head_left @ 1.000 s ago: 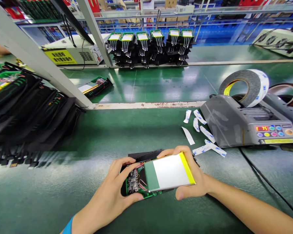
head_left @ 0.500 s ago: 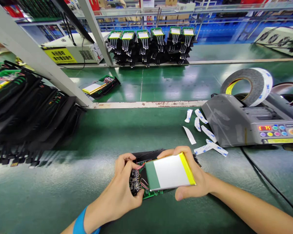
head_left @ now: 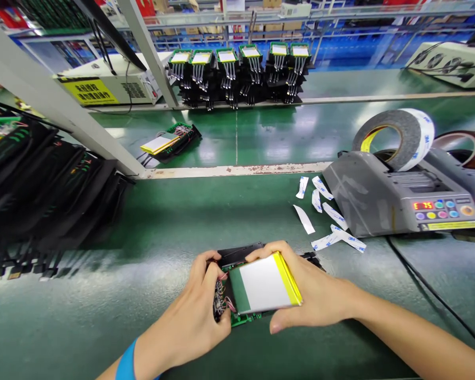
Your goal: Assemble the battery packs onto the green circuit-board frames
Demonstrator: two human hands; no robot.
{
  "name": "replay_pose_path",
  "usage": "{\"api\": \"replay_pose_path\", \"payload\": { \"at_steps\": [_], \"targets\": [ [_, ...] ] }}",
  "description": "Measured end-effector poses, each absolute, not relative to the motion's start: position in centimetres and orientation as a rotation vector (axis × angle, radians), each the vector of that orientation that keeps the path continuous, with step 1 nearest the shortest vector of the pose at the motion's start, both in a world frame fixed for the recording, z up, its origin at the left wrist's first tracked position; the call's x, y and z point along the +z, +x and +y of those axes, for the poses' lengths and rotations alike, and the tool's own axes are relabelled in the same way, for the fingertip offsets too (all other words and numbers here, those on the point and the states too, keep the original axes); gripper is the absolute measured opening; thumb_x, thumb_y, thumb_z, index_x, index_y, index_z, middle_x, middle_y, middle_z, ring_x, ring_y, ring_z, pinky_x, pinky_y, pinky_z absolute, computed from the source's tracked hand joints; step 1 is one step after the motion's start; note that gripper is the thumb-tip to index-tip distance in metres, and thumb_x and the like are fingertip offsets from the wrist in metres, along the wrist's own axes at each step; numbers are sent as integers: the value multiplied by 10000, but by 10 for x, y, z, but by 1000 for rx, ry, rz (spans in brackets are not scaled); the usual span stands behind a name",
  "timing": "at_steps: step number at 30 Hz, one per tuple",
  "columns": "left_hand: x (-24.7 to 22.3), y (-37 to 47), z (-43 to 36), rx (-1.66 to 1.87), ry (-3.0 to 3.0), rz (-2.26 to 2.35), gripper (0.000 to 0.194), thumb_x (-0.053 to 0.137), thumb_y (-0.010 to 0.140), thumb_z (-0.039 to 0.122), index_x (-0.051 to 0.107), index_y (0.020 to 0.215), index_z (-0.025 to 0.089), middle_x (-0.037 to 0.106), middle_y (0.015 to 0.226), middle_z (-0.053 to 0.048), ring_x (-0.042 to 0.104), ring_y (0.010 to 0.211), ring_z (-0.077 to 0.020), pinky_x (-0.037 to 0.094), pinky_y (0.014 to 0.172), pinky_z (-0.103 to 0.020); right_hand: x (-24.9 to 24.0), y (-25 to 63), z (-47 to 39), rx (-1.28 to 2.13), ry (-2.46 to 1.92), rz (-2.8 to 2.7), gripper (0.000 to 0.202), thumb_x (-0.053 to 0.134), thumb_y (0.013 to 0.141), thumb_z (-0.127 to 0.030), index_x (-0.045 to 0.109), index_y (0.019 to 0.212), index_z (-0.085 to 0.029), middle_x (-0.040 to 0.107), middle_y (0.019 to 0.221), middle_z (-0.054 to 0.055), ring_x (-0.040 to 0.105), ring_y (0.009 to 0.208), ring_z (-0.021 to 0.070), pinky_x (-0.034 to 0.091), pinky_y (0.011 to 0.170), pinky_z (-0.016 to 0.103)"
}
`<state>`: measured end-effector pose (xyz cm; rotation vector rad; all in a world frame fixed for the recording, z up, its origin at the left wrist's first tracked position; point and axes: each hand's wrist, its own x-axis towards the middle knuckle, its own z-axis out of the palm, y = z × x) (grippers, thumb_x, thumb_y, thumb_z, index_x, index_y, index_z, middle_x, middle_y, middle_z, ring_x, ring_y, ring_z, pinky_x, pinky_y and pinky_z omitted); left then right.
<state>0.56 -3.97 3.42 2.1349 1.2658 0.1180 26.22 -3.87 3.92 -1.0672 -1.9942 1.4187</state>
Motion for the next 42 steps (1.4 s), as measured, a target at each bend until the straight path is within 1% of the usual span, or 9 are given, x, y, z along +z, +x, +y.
{"api": "replay_pose_path", "payload": {
  "at_steps": [6,11,16,26,31,33,37,40,42],
  "targets": [
    [34,4,-42,89,2198,1248,340,496,754,171,305,1025,249,236,1351,-126,475,1181,-288,540,871,-472,56,271,-44,1113,-1161,-2374,774,739,711,-210,348,1374,-292,407,1320,83,383,1170,265,428,957,430],
    [29,3,-44,112,2262,1216,327,487,756,153,306,1012,245,255,1330,-133,414,1236,-314,519,899,-513,32,263,-36,894,-930,-2359,467,642,833,-319,519,1264,-188,522,1193,116,383,1034,236,442,910,417],
    [25,1,-44,133,2269,1202,364,507,726,139,311,1014,242,257,1328,-138,405,1236,-320,521,902,-511,34,263,-34,983,-932,-2452,755,725,742,-328,371,1397,-203,448,1223,144,365,1090,271,442,909,467],
    [22,-1,-47,229,2286,1208,404,511,742,149,309,1083,227,202,1392,-170,418,1248,-313,548,894,-458,19,259,-43,876,-910,-2323,672,662,781,-260,354,1375,-196,421,1201,141,383,1100,255,416,932,445],
    [22,-1,-49,208,2387,1181,298,494,776,160,355,1031,229,272,1378,-172,424,1267,-321,554,896,-474,15,253,-50,855,-924,-2290,646,659,777,-268,372,1349,-181,421,1211,140,386,1083,252,401,956,456],
    [25,-13,-50,166,2453,1158,349,512,785,177,377,1103,226,283,1420,-177,427,1283,-326,549,916,-475,18,250,-51,882,-938,-2298,660,668,763,-269,375,1349,-183,425,1221,142,390,1090,258,403,963,461],
    [50,-50,-30,-46,2586,996,711,633,742,233,317,1375,298,209,1547,-94,388,1329,-331,530,949,-457,24,247,-51,969,-1004,-2320,664,699,737,-251,410,1333,-208,464,1209,140,438,1099,257,440,960,426],
    [77,-57,29,-33,2495,1170,583,602,796,348,402,1341,402,417,1457,20,407,1324,-287,448,1031,-493,19,246,-49,921,-1002,-2323,612,682,769,-237,425,1325,-234,506,1180,137,489,1051,237,478,917,385],
    [87,-47,89,259,2323,1400,393,567,816,448,566,1193,338,610,1263,7,542,1201,-255,423,1055,-454,10,245,-48,846,-949,-2302,546,646,809,-257,435,1313,-254,537,1138,126,515,984,225,501,868,380]
  ]
}}
